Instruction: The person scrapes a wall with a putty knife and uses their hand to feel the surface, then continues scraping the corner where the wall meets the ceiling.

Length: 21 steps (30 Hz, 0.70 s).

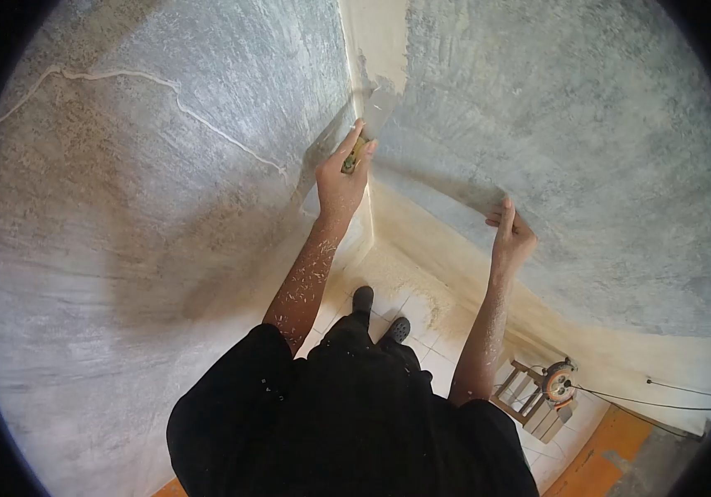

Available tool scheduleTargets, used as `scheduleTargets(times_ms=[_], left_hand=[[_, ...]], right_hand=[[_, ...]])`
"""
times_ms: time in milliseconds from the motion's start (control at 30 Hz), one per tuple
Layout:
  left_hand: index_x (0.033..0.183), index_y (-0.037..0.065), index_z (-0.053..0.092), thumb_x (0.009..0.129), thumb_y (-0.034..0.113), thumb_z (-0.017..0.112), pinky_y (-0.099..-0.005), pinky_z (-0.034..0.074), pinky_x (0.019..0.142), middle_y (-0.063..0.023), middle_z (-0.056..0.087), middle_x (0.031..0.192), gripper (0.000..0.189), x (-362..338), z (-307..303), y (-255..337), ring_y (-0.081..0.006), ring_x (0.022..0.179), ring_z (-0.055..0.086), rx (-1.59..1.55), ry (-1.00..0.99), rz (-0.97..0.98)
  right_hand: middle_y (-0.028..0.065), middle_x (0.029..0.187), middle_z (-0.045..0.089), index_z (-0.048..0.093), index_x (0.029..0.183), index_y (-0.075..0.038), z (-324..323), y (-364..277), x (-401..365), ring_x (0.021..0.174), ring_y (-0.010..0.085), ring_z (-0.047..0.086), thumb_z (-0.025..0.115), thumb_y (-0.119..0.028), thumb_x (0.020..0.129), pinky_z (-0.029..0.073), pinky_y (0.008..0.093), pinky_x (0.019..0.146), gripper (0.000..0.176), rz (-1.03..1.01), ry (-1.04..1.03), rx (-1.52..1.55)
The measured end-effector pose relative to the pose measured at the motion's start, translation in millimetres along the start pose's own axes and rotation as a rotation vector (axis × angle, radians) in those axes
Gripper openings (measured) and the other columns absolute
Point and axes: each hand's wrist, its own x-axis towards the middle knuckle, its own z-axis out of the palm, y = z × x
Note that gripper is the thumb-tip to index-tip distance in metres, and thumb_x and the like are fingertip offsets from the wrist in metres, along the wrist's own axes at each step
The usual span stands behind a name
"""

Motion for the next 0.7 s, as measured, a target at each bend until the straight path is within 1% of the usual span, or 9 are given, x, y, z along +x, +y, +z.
scheduleTargets(times_ms=[67,100,167,333,467,500,567,633,700], left_hand=[[0.129,0.003,0.060,0.090,0.014,0.069,-0.0247,0.051,0.069,-0.0173,0.072,0.102,0.041,-33.5,5.3,-31.0,-0.0105,0.081,0.066,0.050,0.010,0.039],[0.129,0.003,0.060,0.091,0.015,0.068,-0.0245,0.051,0.069,-0.0175,0.071,0.103,0.040,-32.8,6.4,-22.9,-0.0102,0.082,0.066,0.073,0.018,0.070],[0.130,0.003,0.059,0.092,0.016,0.067,-0.0238,0.051,0.070,-0.0165,0.072,0.104,0.040,-25.1,9.9,-12.3,-0.0095,0.083,0.066,0.050,0.025,0.018],[0.131,0.003,0.058,0.094,0.015,0.064,-0.0223,0.050,0.069,-0.0124,0.072,0.106,0.040,31.7,7.5,61.8,-0.0069,0.082,0.062,-0.094,0.072,0.021],[0.133,0.005,0.057,0.093,0.014,0.065,-0.0199,0.046,0.065,-0.0101,0.072,0.096,0.042,-24.1,29.6,6.7,-0.0037,0.076,0.056,-0.002,0.009,0.050],[0.133,0.005,0.057,0.093,0.014,0.065,-0.0198,0.046,0.064,-0.0096,0.072,0.095,0.042,-33.3,27.4,7.6,-0.0032,0.076,0.055,0.032,-0.025,0.032],[0.132,0.005,0.057,0.093,0.014,0.066,-0.0198,0.045,0.063,-0.0088,0.072,0.093,0.042,-27.8,29.2,1.6,-0.0029,0.075,0.055,0.010,-0.041,-0.021],[0.131,0.005,0.058,0.092,0.015,0.067,-0.0200,0.045,0.063,-0.0083,0.072,0.091,0.041,9.5,14.1,59.3,-0.0031,0.074,0.055,-0.107,-0.003,-0.107],[0.131,0.005,0.059,0.092,0.014,0.068,-0.0205,0.046,0.063,-0.0086,0.072,0.090,0.042,29.7,5.4,68.7,-0.0032,0.073,0.055,-0.051,0.026,0.002]], right_hand=[[0.0146,0.067,0.069,0.073,0.080,0.007,-2.8,-0.6,1.7,0.062,0.0189,0.068,0.062,-0.039,0.095,0.054,0.0299,0.059,0.050,0.003,-0.034,-0.009],[0.0146,0.067,0.069,0.073,0.079,0.007,-4.7,-3.2,6.6,0.060,0.0189,0.068,0.063,-0.040,0.094,0.054,0.0300,0.058,0.050,0.004,-0.036,0.002],[0.0145,0.065,0.069,0.073,0.078,0.007,-7.1,-5.0,5.4,0.057,0.0187,0.067,0.064,-0.041,0.093,0.054,0.0302,0.057,0.051,0.030,-0.037,0.018],[0.0149,0.063,0.068,0.073,0.075,0.007,-10.6,-4.7,9.4,0.054,0.0180,0.066,0.065,-0.043,0.092,0.055,0.0305,0.055,0.053,0.055,-0.045,0.074],[0.0142,0.061,0.068,0.072,0.071,0.008,-9.6,-5.3,12.5,0.053,0.0159,0.065,0.067,-0.032,0.092,0.053,0.0278,0.051,0.045,0.064,-0.001,0.067],[0.0140,0.060,0.067,0.071,0.070,0.008,-8.5,-0.9,12.9,0.053,0.0156,0.065,0.067,-0.030,0.092,0.053,0.0276,0.049,0.044,0.057,0.013,0.093],[0.0148,0.063,0.068,0.072,0.073,0.008,-7.2,6.0,14.7,0.052,0.0166,0.065,0.066,-0.035,0.092,0.053,0.0286,0.051,0.047,0.067,0.023,0.101],[0.0153,0.065,0.069,0.072,0.075,0.008,-6.8,7.2,10.6,0.053,0.0171,0.065,0.065,-0.036,0.093,0.054,0.0290,0.052,0.048,0.091,0.028,0.119],[0.0156,0.066,0.069,0.072,0.076,0.009,-1.7,2.7,9.1,0.053,0.0173,0.065,0.066,-0.036,0.093,0.054,0.0290,0.053,0.048,0.111,0.043,0.166]])
